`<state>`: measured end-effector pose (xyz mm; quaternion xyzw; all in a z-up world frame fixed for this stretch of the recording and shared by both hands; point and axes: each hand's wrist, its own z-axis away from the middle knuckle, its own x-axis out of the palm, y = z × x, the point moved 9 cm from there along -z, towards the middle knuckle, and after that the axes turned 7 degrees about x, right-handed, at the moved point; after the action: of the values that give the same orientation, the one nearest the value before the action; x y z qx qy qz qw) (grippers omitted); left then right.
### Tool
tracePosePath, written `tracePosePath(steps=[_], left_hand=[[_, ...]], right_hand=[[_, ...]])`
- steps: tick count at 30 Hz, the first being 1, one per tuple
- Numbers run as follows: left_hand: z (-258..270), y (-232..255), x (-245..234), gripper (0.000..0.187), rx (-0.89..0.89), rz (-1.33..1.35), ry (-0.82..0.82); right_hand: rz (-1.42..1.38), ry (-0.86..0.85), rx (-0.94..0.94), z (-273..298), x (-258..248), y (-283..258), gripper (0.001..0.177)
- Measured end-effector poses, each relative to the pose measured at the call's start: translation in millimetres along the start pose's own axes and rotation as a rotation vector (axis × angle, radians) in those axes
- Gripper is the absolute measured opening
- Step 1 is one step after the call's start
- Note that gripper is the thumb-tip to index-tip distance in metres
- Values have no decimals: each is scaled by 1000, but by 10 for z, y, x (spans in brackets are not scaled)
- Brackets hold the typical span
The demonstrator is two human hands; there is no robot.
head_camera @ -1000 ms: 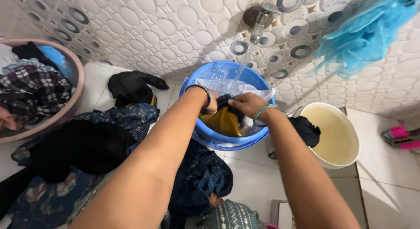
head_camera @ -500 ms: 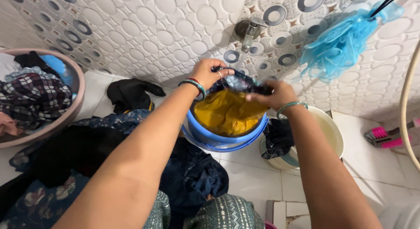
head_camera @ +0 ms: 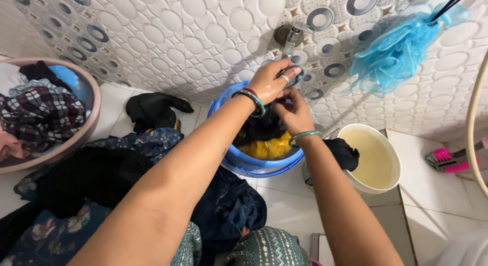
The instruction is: The person gathers a pile of clothes from a stool and moves them to a bathroom. They sit on the floor, turn on a tap to fill a blue bucket with water, and proceed to wash the clothes by hand, scrubbing and rinsing them in the bucket.
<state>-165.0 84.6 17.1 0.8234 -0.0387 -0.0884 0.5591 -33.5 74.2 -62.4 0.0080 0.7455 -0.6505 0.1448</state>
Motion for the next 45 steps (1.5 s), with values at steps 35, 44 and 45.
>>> tracePosePath(steps=[35,44,45], left_hand=[[618,-2898,370,47,-447,-1243,-662],[466,-2324,41,33,-250,-1188,-458],[429,-2174,-37,32,-229,-1142,-414]], right_hand=[[1306,-260,532,-464,141,3549,35],[1066,-331,250,-174,115,1871,29],[991,-248,284,-200,-14,1648,30]])
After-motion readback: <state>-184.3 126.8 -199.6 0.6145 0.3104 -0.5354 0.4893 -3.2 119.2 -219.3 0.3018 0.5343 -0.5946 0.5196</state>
